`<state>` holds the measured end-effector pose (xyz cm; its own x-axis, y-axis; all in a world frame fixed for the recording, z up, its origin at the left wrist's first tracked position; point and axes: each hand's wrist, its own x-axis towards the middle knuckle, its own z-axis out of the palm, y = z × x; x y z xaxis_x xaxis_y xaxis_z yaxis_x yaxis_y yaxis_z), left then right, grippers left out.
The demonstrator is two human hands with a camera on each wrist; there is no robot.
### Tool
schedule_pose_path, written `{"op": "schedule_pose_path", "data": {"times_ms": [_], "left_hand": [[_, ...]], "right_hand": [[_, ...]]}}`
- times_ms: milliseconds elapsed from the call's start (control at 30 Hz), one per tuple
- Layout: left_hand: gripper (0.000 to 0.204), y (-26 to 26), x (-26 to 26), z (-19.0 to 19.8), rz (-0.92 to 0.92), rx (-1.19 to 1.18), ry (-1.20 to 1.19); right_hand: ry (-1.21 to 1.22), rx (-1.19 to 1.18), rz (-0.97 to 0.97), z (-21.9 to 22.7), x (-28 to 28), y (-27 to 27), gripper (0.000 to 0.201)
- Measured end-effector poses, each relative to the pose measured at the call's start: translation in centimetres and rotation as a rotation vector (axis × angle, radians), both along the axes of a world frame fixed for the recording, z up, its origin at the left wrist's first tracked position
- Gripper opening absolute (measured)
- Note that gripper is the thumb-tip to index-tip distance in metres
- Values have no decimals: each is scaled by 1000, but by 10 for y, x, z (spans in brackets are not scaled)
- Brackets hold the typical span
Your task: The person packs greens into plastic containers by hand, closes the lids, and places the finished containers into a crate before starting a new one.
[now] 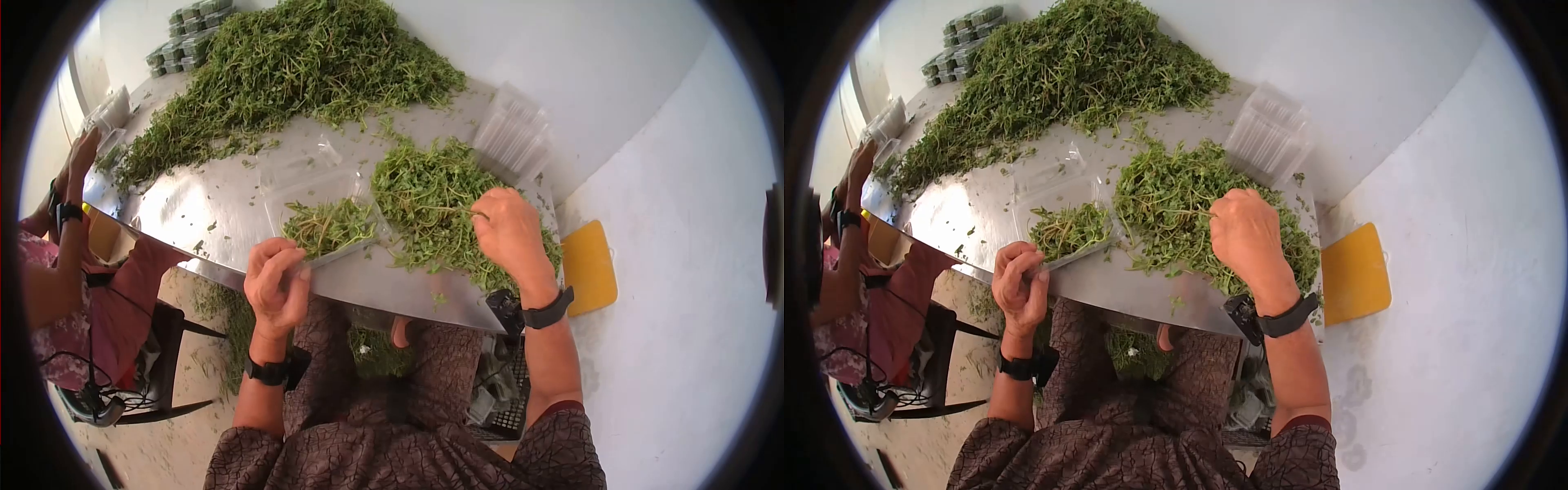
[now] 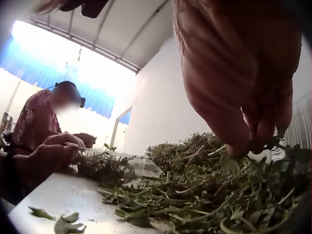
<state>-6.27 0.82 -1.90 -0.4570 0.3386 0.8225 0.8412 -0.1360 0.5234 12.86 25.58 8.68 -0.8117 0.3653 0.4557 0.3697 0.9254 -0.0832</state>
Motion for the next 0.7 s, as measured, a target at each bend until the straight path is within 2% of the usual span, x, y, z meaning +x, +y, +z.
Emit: {"op": "schedule_pose_path", "data": {"times_ms": [67,133,167,233,267,333,433,567,633,700], "left_hand": [[28,0,0,0,-7,-8,-2],[28,-1,1,1,-11,-7,-35],[28,-1,1,2,-13,-10,-75],[28,-2,2,3,-35,-6,-91],[27,-3,2,4,-57,-8,-110],[27,-4,2,7,-80,-20,-119],[27,-4,3,8,-108,-27,-129],[27,-3,4,11,-118,-10,-109],[27,-4,4,10,-129,-9,-131],[27,-3,2,9,-160,18,-123]], "right_hand": [[88,-54,3,6,4,-2,11],[165,-234,-21,11,7,-4,12],[171,-229,-19,12,9,-5,12],[253,-448,-64,12,12,-7,12],[257,-444,-61,12,14,-6,12],[307,-685,-48,12,16,-4,11],[373,-811,-12,22,14,-13,11],[435,-837,78,27,-1,-21,10],[510,-894,183,34,-14,-35,11],[475,-871,225,38,-29,-49,11]]}}
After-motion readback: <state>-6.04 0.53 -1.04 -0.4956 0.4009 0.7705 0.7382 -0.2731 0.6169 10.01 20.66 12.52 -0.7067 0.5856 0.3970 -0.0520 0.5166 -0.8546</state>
